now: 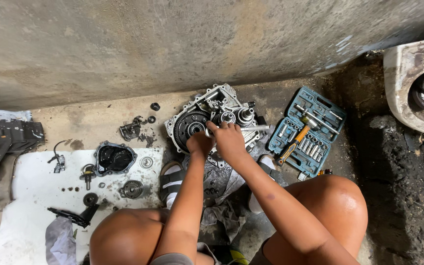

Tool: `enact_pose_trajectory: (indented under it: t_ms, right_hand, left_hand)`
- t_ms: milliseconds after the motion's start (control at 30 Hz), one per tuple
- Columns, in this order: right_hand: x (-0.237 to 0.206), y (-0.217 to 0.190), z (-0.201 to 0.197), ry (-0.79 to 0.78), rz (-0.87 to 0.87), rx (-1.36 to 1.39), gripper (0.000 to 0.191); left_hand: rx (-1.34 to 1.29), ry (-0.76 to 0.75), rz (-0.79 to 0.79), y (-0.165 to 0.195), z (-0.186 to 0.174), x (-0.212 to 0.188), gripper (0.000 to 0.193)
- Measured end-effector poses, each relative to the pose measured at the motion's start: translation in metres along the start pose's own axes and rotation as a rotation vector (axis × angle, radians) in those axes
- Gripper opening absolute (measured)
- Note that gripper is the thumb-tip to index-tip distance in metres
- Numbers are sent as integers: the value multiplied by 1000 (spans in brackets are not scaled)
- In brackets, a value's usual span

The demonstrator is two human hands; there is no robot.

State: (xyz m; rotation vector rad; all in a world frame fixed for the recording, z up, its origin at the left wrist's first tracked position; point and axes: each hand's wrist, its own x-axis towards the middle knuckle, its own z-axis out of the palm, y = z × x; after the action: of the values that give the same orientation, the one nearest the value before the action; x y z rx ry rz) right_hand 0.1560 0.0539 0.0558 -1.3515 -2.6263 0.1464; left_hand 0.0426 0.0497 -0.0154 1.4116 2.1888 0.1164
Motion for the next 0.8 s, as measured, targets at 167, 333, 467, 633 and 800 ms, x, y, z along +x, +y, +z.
enact_pose_trajectory:
  t_ms: [167,333,467,633,800]
  right_hand:
    - [1,8,11,-256,142,130,60]
    - [7,-4,6,-548,543,802,45]
    - [7,-9,-11,-630,537,776,49]
    - [0,-3,-14,-257,136,111,54]
    - [-2,9,4,-87,11,79,50]
  left_hand:
    - [-93,115,124,-5,12,7,35]
    - [-38,195,315,-18,33,19,29]
    - [-551,7,51,-17,34,15,28]
    - [-60,118,73,-6,14,1,29]
    - [-120,76,63,-3,11,2,32]
